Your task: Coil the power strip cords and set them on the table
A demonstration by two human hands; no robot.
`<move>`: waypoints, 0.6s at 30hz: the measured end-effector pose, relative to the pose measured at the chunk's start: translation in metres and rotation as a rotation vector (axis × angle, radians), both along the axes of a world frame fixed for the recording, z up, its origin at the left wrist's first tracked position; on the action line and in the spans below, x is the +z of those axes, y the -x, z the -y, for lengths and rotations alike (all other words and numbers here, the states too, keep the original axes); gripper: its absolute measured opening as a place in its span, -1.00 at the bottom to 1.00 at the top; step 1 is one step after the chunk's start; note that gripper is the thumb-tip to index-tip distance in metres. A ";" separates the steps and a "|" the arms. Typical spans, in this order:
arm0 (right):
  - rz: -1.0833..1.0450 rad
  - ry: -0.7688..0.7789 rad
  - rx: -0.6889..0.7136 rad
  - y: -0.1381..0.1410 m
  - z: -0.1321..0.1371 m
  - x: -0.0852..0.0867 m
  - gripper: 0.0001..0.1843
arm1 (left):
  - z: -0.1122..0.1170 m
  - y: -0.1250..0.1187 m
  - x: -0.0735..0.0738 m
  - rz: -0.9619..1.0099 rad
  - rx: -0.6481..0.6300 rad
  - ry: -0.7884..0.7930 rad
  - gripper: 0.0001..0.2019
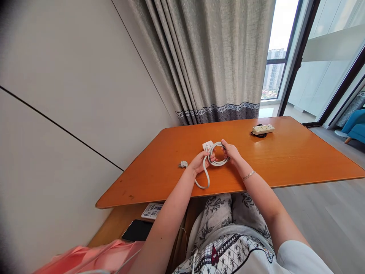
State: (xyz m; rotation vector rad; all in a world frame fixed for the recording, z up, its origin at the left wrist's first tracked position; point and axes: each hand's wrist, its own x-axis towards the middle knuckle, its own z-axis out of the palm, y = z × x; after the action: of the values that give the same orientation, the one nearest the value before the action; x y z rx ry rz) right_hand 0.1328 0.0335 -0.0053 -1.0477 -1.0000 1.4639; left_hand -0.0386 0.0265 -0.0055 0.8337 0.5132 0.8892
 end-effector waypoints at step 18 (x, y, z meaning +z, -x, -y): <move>0.035 -0.047 -0.007 0.011 -0.003 -0.012 -0.45 | 0.001 -0.002 0.012 0.225 0.310 -0.025 -0.91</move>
State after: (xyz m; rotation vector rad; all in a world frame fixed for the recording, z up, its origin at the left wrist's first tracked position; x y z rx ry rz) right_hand 0.1214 0.0364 -0.0177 -1.0446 -1.0495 1.4141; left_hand -0.0365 0.0256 0.0067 0.6754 0.4408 1.2606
